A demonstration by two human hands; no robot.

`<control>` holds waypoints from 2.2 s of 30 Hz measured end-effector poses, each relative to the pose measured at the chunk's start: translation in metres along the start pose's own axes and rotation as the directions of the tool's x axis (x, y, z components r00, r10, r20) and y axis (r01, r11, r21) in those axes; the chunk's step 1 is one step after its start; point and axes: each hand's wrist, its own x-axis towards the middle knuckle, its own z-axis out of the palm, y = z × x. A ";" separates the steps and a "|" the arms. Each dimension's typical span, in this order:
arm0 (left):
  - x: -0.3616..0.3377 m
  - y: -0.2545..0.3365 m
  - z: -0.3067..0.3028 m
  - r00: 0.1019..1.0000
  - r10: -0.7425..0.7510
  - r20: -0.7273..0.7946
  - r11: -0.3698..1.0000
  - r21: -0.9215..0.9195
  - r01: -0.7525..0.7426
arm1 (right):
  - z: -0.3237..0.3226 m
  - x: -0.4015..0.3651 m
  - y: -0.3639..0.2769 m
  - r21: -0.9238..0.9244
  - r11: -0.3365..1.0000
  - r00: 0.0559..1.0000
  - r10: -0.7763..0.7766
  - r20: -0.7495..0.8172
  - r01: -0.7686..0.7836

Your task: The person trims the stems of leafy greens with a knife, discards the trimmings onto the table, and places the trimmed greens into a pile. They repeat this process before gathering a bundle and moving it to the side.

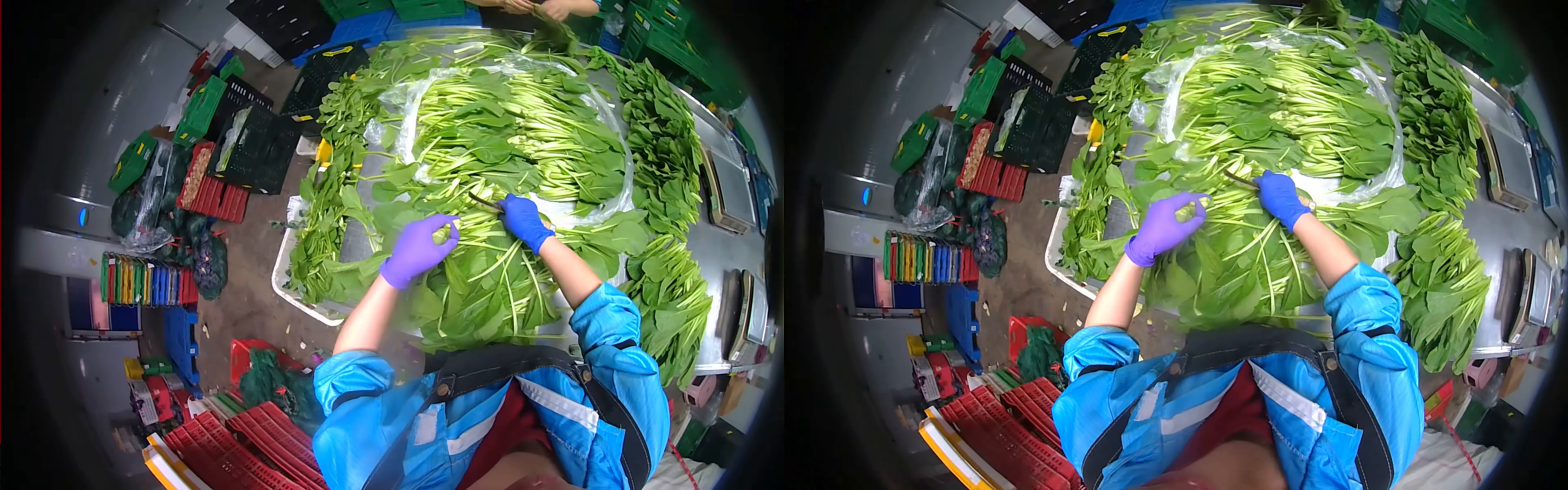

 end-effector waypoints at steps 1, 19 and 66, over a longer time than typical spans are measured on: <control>0.000 -0.001 0.000 1.000 0.003 -0.001 1.000 0.002 -0.003 | -0.010 0.000 -0.004 0.041 0.999 1.000 -0.016 0.004 0.016; 0.003 0.037 0.033 0.967 0.254 0.005 0.966 0.056 -0.254 | -0.104 -0.054 -0.083 0.122 0.983 0.966 -0.103 -0.238 0.135; 0.087 0.120 0.199 0.841 0.120 0.527 0.288 -0.830 0.478 | -0.158 -0.231 -0.006 0.959 -0.279 0.763 0.611 0.209 -0.039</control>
